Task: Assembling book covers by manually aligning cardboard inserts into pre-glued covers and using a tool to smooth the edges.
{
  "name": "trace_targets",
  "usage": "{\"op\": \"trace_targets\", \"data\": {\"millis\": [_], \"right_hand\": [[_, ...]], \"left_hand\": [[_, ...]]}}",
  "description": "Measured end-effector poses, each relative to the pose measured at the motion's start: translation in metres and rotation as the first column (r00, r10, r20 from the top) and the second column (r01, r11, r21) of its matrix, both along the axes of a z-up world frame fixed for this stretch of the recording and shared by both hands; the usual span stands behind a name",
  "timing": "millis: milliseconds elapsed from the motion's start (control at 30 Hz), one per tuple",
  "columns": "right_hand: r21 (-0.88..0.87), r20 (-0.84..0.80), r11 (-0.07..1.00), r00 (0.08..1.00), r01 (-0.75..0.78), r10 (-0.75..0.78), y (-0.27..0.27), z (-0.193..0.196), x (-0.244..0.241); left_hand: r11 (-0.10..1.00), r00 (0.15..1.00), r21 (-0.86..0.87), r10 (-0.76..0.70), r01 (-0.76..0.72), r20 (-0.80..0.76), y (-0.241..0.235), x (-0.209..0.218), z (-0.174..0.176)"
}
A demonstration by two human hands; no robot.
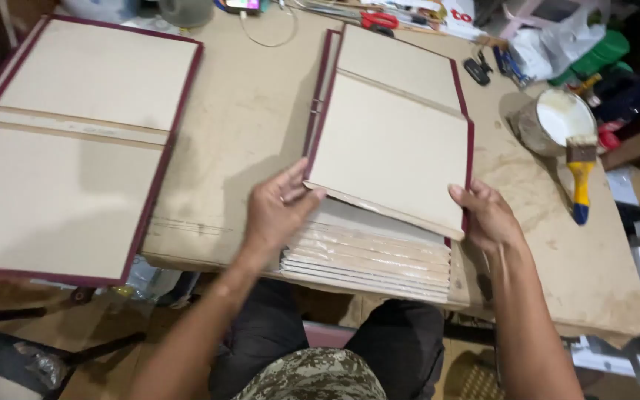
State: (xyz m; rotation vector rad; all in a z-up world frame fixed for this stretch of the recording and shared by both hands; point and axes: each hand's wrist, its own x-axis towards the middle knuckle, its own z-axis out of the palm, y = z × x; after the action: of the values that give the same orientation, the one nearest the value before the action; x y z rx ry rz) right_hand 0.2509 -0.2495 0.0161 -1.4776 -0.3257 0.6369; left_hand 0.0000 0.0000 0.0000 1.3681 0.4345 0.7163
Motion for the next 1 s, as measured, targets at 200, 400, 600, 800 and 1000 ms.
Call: {"op": "trace_targets", "data": {"millis": [200, 400, 600, 800, 1000], "right_hand": [[0.023, -0.016, 0.999, 0.999, 0.031, -0.030, -0.011, -0.011, -0.013], [0.058, -0.102, 0.983, 0.980, 0.176, -0.169, -0.022, -0.035, -0.015], [-0.053, -0.204, 0.991, 0.970, 0.126, -0.135, -0.044, 0.014, -0.055], [-0.125, 0.537, 0.936, 0.816, 0.328, -0.215, -0.014, 0.064, -0.053], [0.110, 0.723, 0.992, 0.680, 0.060, -0.121, 0.006, 0.024, 0.067]], "left_hand": [[0.989, 0.977, -0.009, 0.150, -0.151, 0.152, -0.034, -0.004, -0.008], [0.954, 0.955, 0.257, 0.080, -0.157, 0.286, -0.047, -0.012, -0.009], [0.726, 0.877, 0.579, 0.067, -0.370, 0.477, -0.004, 0.020, 0.006], [0.893, 0.899, 0.347, 0.125, -0.287, 0.420, 0.017, 0.059, 0.039], [0.895, 0.739, 0.134, 0.259, -0.426, 0.621, 0.036, 0.132, 0.037]]}}
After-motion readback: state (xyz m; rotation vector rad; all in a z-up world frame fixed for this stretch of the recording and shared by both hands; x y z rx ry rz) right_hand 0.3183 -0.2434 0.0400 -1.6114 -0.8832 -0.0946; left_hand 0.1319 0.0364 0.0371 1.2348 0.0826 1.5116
